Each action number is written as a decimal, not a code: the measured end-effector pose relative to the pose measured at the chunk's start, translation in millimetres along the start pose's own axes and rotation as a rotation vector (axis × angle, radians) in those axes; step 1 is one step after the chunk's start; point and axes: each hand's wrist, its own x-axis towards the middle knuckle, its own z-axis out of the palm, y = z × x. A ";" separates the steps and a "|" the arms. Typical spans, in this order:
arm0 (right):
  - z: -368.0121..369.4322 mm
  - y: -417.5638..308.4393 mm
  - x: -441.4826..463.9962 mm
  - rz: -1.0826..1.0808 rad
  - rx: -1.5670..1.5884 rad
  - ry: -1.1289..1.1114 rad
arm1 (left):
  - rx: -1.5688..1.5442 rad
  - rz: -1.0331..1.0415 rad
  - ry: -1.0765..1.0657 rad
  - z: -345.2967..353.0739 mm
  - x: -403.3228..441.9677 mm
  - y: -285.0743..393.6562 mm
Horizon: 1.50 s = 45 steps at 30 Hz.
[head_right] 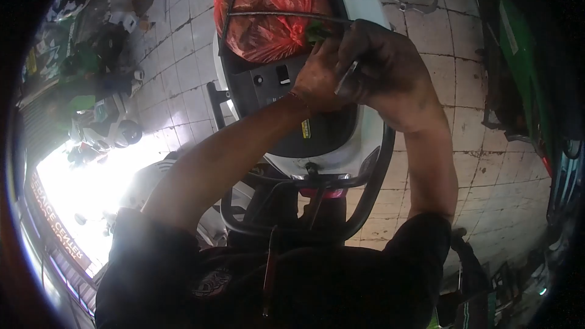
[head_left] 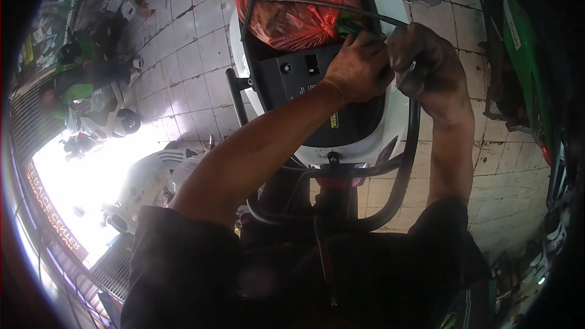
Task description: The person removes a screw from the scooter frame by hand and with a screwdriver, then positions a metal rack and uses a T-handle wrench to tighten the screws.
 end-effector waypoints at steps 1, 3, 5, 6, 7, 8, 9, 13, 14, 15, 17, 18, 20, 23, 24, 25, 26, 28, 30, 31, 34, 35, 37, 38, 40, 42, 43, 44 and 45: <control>4.0 -1.0 -2.5 -0.006 -0.077 0.074 | -0.007 0.006 -0.022 1.4 0.0 -1.5; 12.4 5.5 -4.7 -0.080 -0.222 0.208 | -0.012 0.007 -0.037 0.9 1.1 -2.1; 24.2 12.1 -5.6 -0.227 -0.413 0.426 | -0.002 -0.001 0.007 1.6 -0.8 -1.3; 27.0 15.2 -4.3 -0.225 -0.416 0.418 | -0.001 -0.006 0.014 3.0 -0.5 -2.0; 29.8 18.6 -2.9 -0.280 -0.428 0.490 | -0.016 -0.004 0.015 4.7 0.1 -2.8; 32.2 22.4 -0.5 -0.336 -0.438 0.563 | -0.029 -0.001 0.017 4.5 0.8 -3.5; 28.8 26.8 2.9 -0.396 -0.516 0.574 | -0.027 -0.009 0.025 3.4 -0.5 -3.6; 12.0 23.1 -3.4 -0.314 -0.659 0.314 | -0.067 -0.023 0.028 4.3 -4.7 -6.4; 10.1 20.7 -8.0 -0.308 -0.667 0.291 | -0.056 -0.007 0.069 6.7 -6.2 -7.3; 10.1 20.3 -14.0 -0.329 -0.656 0.280 | -0.074 -0.006 0.063 8.5 -6.8 -8.5; 20.3 23.3 -8.3 -0.520 -0.515 0.245 | -0.102 -0.010 0.102 10.0 -7.1 -8.7; 19.5 24.5 -9.6 -0.525 -0.430 0.221 | -0.129 0.002 0.124 9.5 -6.8 -8.7; 28.3 20.7 -15.3 -0.420 -0.543 0.212 | -0.209 0.008 0.144 6.7 -7.9 -9.6; 27.0 16.5 -5.6 -0.307 -0.552 0.148 | -0.339 -0.026 0.126 -1.8 -12.2 -13.6; 25.0 11.0 -4.4 -0.301 -0.575 0.134 | -0.391 -0.033 0.118 -5.0 -12.7 -14.6; 22.3 3.8 -2.8 -0.217 -0.556 0.080 | -0.441 -0.035 0.114 -8.0 -10.9 -16.7; 20.5 -4.2 0.6 -0.133 -0.534 0.026 | -0.451 -0.033 0.140 -10.5 -9.7 -20.6; 24.2 -17.9 0.2 -0.013 -0.638 0.022 | -0.504 -0.092 0.069 -12.8 -16.5 -24.3; 24.2 -13.2 -5.9 -0.039 -0.778 0.406 | -0.524 -0.135 0.048 -17.4 -27.6 -26.2; 27.5 -17.0 -7.7 -0.014 -0.930 0.532 | -0.519 -0.134 0.080 -17.5 -33.4 -24.5; 26.7 -11.0 -20.1 -0.198 -1.779 0.498 | -0.516 -0.110 0.174 -39.9 -44.5 -21.7; 28.0 -7.4 -20.8 -0.283 -1.863 0.533 | -0.550 -0.103 0.130 -51.9 -49.4 -21.6; 45.8 -5.6 -11.5 -0.167 -1.699 0.784 | -0.610 -0.138 -0.049 -95.0 -64.5 -23.0; 51.8 -6.9 -6.7 -0.060 -1.497 1.031 | -0.656 -0.104 0.012 -106.1 -77.8 -26.2; 59.7 -15.2 4.3 -0.032 -1.610 0.916 | -0.670 -0.052 0.155 -128.3 -105.1 -39.9; 90.1 -18.4 26.8 0.184 -1.063 1.191 | -0.606 -0.101 0.256 -142.1 -142.7 -50.5; 77.6 -17.6 23.2 0.149 -1.105 1.168 | -0.559 -0.167 0.286 -145.3 -160.8 -55.7; 79.4 -15.3 24.7 0.152 -1.118 1.158 | -0.523 -0.193 0.317 -153.2 -174.0 -61.1; 82.9 -12.6 27.4 0.119 -0.987 1.237 | -0.507 -0.280 0.333 -156.1 -187.8 -66.7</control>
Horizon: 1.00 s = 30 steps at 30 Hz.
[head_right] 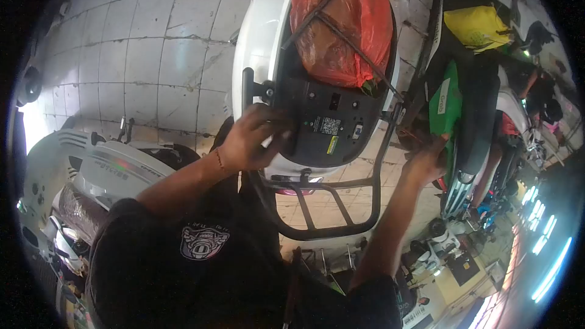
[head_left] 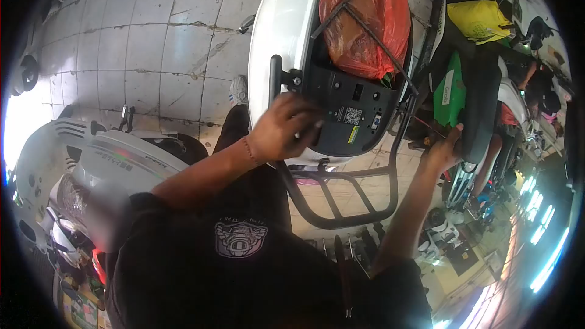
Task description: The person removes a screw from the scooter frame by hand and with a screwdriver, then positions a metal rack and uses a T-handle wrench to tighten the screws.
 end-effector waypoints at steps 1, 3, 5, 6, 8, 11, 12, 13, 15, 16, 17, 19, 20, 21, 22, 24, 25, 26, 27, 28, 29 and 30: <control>1.2 -0.4 -5.1 0.080 0.108 0.054 | 0.022 -0.075 0.030 -4.6 -10.8 -5.3; 7.4 3.0 -6.4 0.065 0.171 0.151 | 0.012 -0.032 0.051 -3.3 -23.6 -15.7; 1.8 3.0 0.7 0.248 0.158 0.175 | -0.004 0.020 0.070 -2.8 -27.7 -22.2; -1.1 3.5 1.4 0.216 0.104 0.129 | -0.025 0.011 0.100 -2.6 -27.2 -21.7; -5.7 4.4 -6.4 -0.025 -0.092 0.101 | -0.064 0.027 0.113 -4.4 -25.9 -26.7; 2.8 -40.9 -41.3 -0.420 -0.551 0.190 | -0.087 0.060 0.072 -6.3 -31.0 -35.5; 7.8 -53.6 -54.3 -0.409 -0.490 0.145 | -0.087 0.069 0.074 -8.6 -29.5 -34.8; 11.8 -61.4 -64.8 -0.397 -0.423 0.102 | -0.144 0.072 0.088 -12.6 -27.3 -34.6; 16.8 -68.9 -98.5 -0.254 -0.396 -0.089 | -0.201 0.075 0.098 -20.1 -26.1 -31.6; 26.0 -79.1 -121.4 -0.224 -0.390 -0.256 | -0.273 -0.028 0.109 -24.8 -27.0 -30.6; 36.4 -81.8 -141.4 -0.156 -0.326 -0.323 | -0.344 -0.132 0.117 -27.8 -27.7 -29.8; 60.0 -103.0 -170.4 -0.320 -0.235 -0.383 | -0.338 -0.178 0.158 -26.5 -24.8 -28.2; 67.9 -92.0 -172.0 -0.307 -0.183 -0.373 | -0.190 -0.193 0.203 -27.3 -20.9 -27.6; 77.7 -84.1 -172.9 -0.293 -0.129 -0.364 | -0.040 -0.207 0.246 -30.4 -15.6 -24.3; 85.5 -82.1 -173.3 -0.290 -0.121 -0.363 | 0.069 -0.246 0.234 -34.2 -11.8 -19.7; 96.6 -83.8 -175.8 -0.364 -0.018 -0.399 | 0.128 -0.319 0.213 -34.5 -7.0 -20.2; 97.2 -83.0 -175.3 -0.361 -0.015 -0.399 | 0.181 -0.397 0.199 -33.6 -4.6 -22.1; 96.2 -81.3 -174.1 -0.448 -0.053 -0.417 | 0.139 -0.454 0.190 -31.6 -3.3 -23.8; 95.8 -80.1 -172.8 -0.537 -0.090 -0.435 | 0.142 -0.457 0.190 -30.7 -2.8 -25.3; 94.4 -80.7 -172.7 -0.535 -0.090 -0.440 | 0.158 -0.440 0.177 -29.6 -3.3 -26.0; 91.4 -82.2 -173.3 -0.600 -0.134 -0.443 | 0.173 -0.423 0.163 -29.1 -3.3 -24.9; 89.2 -83.0 -173.6 -0.666 -0.178 -0.443 | 0.165 -0.404 0.169 -28.9 -1.6 -23.5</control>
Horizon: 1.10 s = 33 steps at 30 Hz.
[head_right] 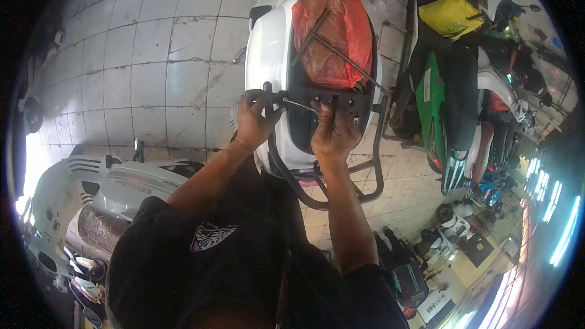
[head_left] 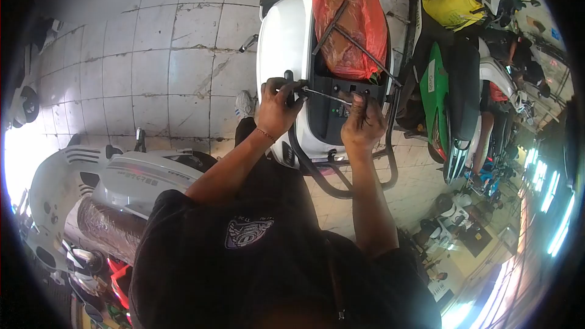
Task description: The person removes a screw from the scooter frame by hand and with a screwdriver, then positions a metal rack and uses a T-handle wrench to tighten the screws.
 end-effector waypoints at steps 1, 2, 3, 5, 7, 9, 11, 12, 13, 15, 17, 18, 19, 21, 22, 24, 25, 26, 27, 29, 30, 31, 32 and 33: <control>1.3 4.0 -2.4 0.000 -0.002 0.001 | -0.002 0.001 -0.001 2.1 0.0 -0.5; 4.6 9.1 -5.2 -0.005 0.007 0.022 | 0.011 0.015 0.010 4.9 0.0 -0.8; 6.5 12.9 -6.8 -0.010 0.016 0.043 | 0.025 0.030 0.022 7.4 0.4 -1.0; 6.9 15.1 -8.7 -0.007 0.022 0.041 | 0.026 0.053 0.061 11.1 2.3 -2.3; 7.1 17.5 -9.7 0.000 0.031 0.039 | 0.032 0.076 0.099 12.2 1.2 -3.7; 8.0 22.7 -10.2 -0.115 -0.065 0.030 | -0.044 0.023 0.004 12.3 -0.8 -7.3; 8.0 22.6 -11.4 -0.123 -0.106 0.028 | -0.041 0.021 0.002 13.1 -1.7 -9.0; 7.9 22.2 -12.1 -0.131 -0.149 0.024 | -0.042 0.017 -0.001 13.0 -1.9 -9.6; 6.9 21.0 -12.1 -0.128 -0.147 0.027 | -0.039 0.020 -0.003 13.1 -1.9 -9.9; 3.2 16.2 -9.2 -0.130 -0.082 -0.059 | -0.039 -0.002 -0.028 13.2 -0.7 -9.2; 2.3 7.8 -0.2 -0.197 0.014 -0.095 | 0.050 0.049 -0.014 12.4 1.3 -6.8; 1.8 2.8 4.3 -0.265 0.109 -0.135 | 0.136 0.096 0.002 11.7 2.7 -5.0; 0.2 -2.2 8.7 -0.265 0.109 -0.125 | 0.138 0.106 0.000 11.6 4.8 -2.6; -3.2 -10.7 14.3 -0.233 -0.207 -0.189 | 0.173 0.224 0.006 12.0 9.0 5.6; -2.3 -14.1 14.7 -0.226 -0.206 -0.176 | 0.105 0.276 0.002 14.3 13.8 6.8; 1.1 -21.1 15.6 0.047 -0.094 -0.162 | 0.127 0.300 -0.053 16.2 21.5 6.2; 2.5 -23.1 15.7 0.050 -0.090 -0.145 | 0.146 0.310 -0.100 16.9 25.5 6.1; 4.1 -23.9 15.0 0.030 -0.114 -0.098 | 0.150 0.328 -0.103 18.7 28.2 3.4; 5.7 -24.4 13.8 0.009 -0.138 -0.052 | 0.153 0.378 -0.079 20.9 29.3 -0.3; 16.0 -23.1 11.3 0.052 -0.165 0.020 | 0.162 0.439 -0.066 25.1 26.1 -7.9; 20.3 -24.5 9.1 0.089 -0.190 0.079 | 0.143 0.442 -0.100 25.8 26.8 -10.1; 21.4 -28.5 8.2 0.085 -0.177 0.097 | 0.127 0.448 -0.125 24.5 29.0 -11.6; 21.5 -32.9 9.9 0.094 -0.191 0.105 | 0.111 0.477 -0.105 17.9 30.7 -2.4; 20.7 -35.7 12.3 0.097 -0.207 0.113 | 0.083 0.465 -0.119 19.1 31.8 -3.5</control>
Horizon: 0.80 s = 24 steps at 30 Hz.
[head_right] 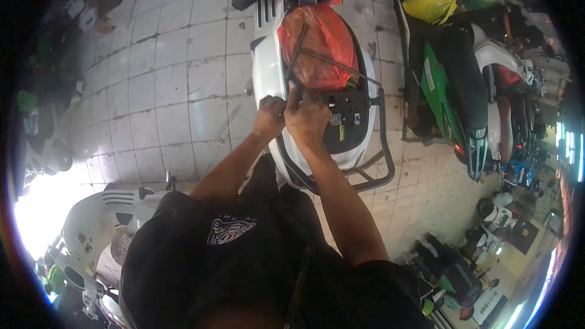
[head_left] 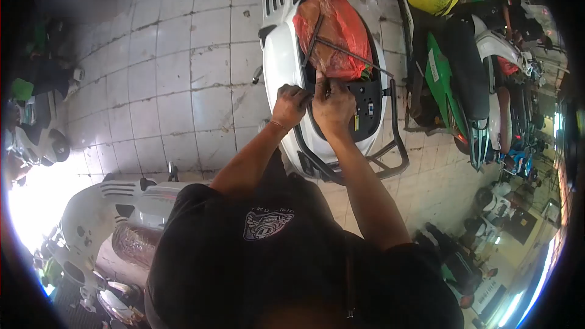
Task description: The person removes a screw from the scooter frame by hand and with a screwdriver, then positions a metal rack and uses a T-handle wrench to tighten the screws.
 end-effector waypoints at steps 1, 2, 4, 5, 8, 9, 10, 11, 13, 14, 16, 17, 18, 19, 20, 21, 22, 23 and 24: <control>0.2 1.4 -2.2 0.038 0.013 -0.031 | 0.024 0.000 -0.016 1.3 0.2 -0.9; -0.1 5.2 -5.3 0.014 0.023 -0.012 | 0.048 -0.003 -0.027 1.5 0.1 0.4; -4.3 9.7 -8.6 -0.080 0.070 -0.045 | 0.074 0.010 -0.011 1.9 -3.0 0.9; -10.7 6.0 -8.7 -0.117 0.111 -0.058 | 0.088 0.008 -0.020 2.1 -3.0 0.9; -12.7 22.1 -6.8 -0.242 0.034 -0.179 | 0.107 -0.025 -0.092 0.3 -2.7 2.6; -17.2 20.6 -4.9 -0.190 -0.010 -0.201 | 0.120 -0.017 -0.066 -0.9 -1.0 5.3; -14.7 25.5 -5.2 -0.213 -0.002 -0.190 | 0.090 0.003 -0.033 -1.1 -0.9 9.0; -6.4 36.8 -6.4 -0.294 0.008 -0.166 | 0.059 0.024 0.000 -1.9 -0.6 14.9; -6.2 36.5 -7.9 -0.294 0.064 -0.095 | 0.089 0.001 -0.027 3.2 -4.5 8.9; -4.3 31.5 -9.7 -0.351 0.116 0.035 | 0.108 -0.034 -0.081 0.7 -3.7 10.3; -5.9 33.5 -15.0 -0.478 0.026 0.017 | 0.118 -0.014 -0.082 0.8 -2.5 8.2; -2.5 36.5 -17.9 -0.531 -0.082 0.001 | 0.134 -0.057 -0.101 1.2 -2.1 8.0; 0.1 39.2 -19.9 -0.576 -0.191 -0.019 | 0.148 -0.100 -0.129 -1.2 -6.4 11.9; 1.5 40.4 -21.2 -0.515 -0.050 -0.029 | 0.063 -0.069 -0.074 -4.6 -7.0 15.9; 1.6 37.1 -17.8 -0.495 -0.061 -0.017 | 0.049 -0.076 -0.089 -2.4 -7.1 10.0; 0.8 32.0 -16.5 -0.507 -0.008 0.045 | 0.054 0.011 -0.099 7.2 -8.5 -6.5; 0.4 28.0 -16.7 -0.512 0.038 0.113 | 0.053 0.106 -0.116 13.9 -8.6 -20.2; 6.9 33.5 -21.3 -0.351 -0.006 0.058 | -0.009 0.102 -0.128 10.4 -5.8 -17.9; 3.6 31.3 -24.9 -0.297 -0.028 0.091 | 0.020 0.108 -0.172 2.2 -0.8 -11.8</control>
